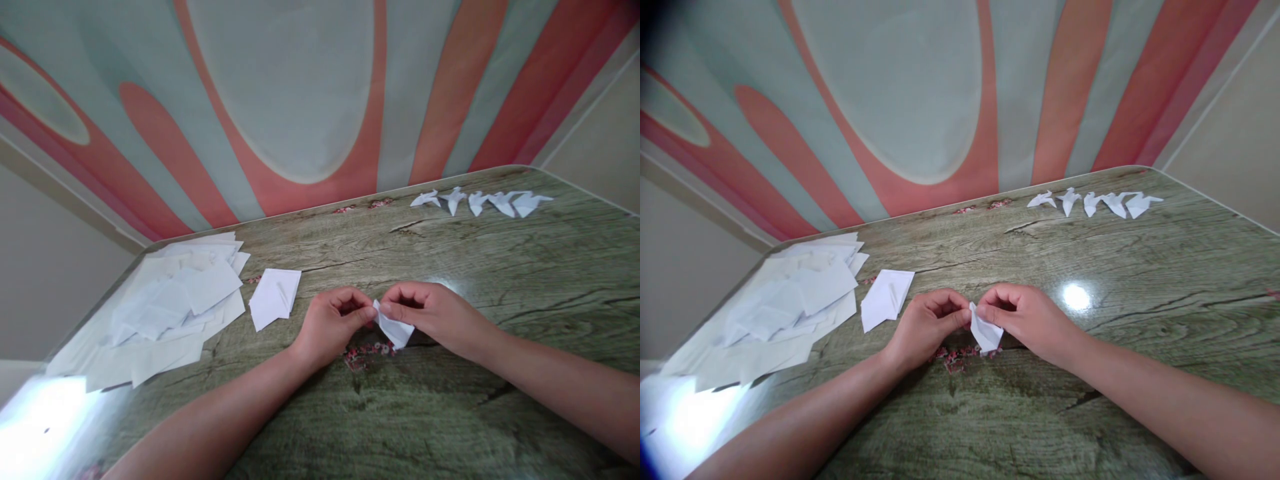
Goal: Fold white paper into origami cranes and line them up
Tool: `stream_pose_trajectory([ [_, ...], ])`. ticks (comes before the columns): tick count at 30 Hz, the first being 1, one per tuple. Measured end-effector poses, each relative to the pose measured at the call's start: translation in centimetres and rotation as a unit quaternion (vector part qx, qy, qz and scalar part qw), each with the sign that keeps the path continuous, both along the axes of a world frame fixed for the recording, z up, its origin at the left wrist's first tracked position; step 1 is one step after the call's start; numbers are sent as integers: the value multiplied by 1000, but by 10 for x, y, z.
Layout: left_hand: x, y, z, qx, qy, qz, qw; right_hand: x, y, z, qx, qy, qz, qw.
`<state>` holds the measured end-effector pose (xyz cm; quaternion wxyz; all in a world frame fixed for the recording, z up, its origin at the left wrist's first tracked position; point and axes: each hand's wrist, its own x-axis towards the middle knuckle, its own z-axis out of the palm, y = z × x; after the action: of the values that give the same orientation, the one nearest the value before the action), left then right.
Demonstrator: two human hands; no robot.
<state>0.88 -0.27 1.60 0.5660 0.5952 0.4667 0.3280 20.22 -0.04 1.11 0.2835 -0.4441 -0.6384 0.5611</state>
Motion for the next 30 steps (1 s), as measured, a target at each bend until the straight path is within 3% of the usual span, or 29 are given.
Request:
stream_pose_trajectory([
  [3, -1, 2, 0, 2, -15, 16, 1000, 2, 3, -2, -7, -19, 20, 1000],
  [10, 0, 1, -1, -29, -3, -18, 999, 2, 1, 2, 3, -49, 35, 998],
  [13, -1, 2, 2, -24, 15, 15, 999, 3, 3, 4, 34, -51, -15, 998],
  [17, -2, 2, 3, 30, 67, 90, 993, 3, -2, 11, 141, -77, -128, 979],
  [19, -1, 0, 3, 46, 79, 98, 991, 0, -7, 12, 178, -112, -130, 969],
  [23, 3, -3, 2, 36, 76, 88, 993, -6, -13, 7, 202, -134, -104, 965],
  [26, 4, -4, 3, 25, 23, 74, 997, -5, -11, 3, 199, -130, -106, 966],
  [30, 3, -3, 3, 47, 16, 20, 999, -1, -6, 3, 185, -112, -95, 972],
])
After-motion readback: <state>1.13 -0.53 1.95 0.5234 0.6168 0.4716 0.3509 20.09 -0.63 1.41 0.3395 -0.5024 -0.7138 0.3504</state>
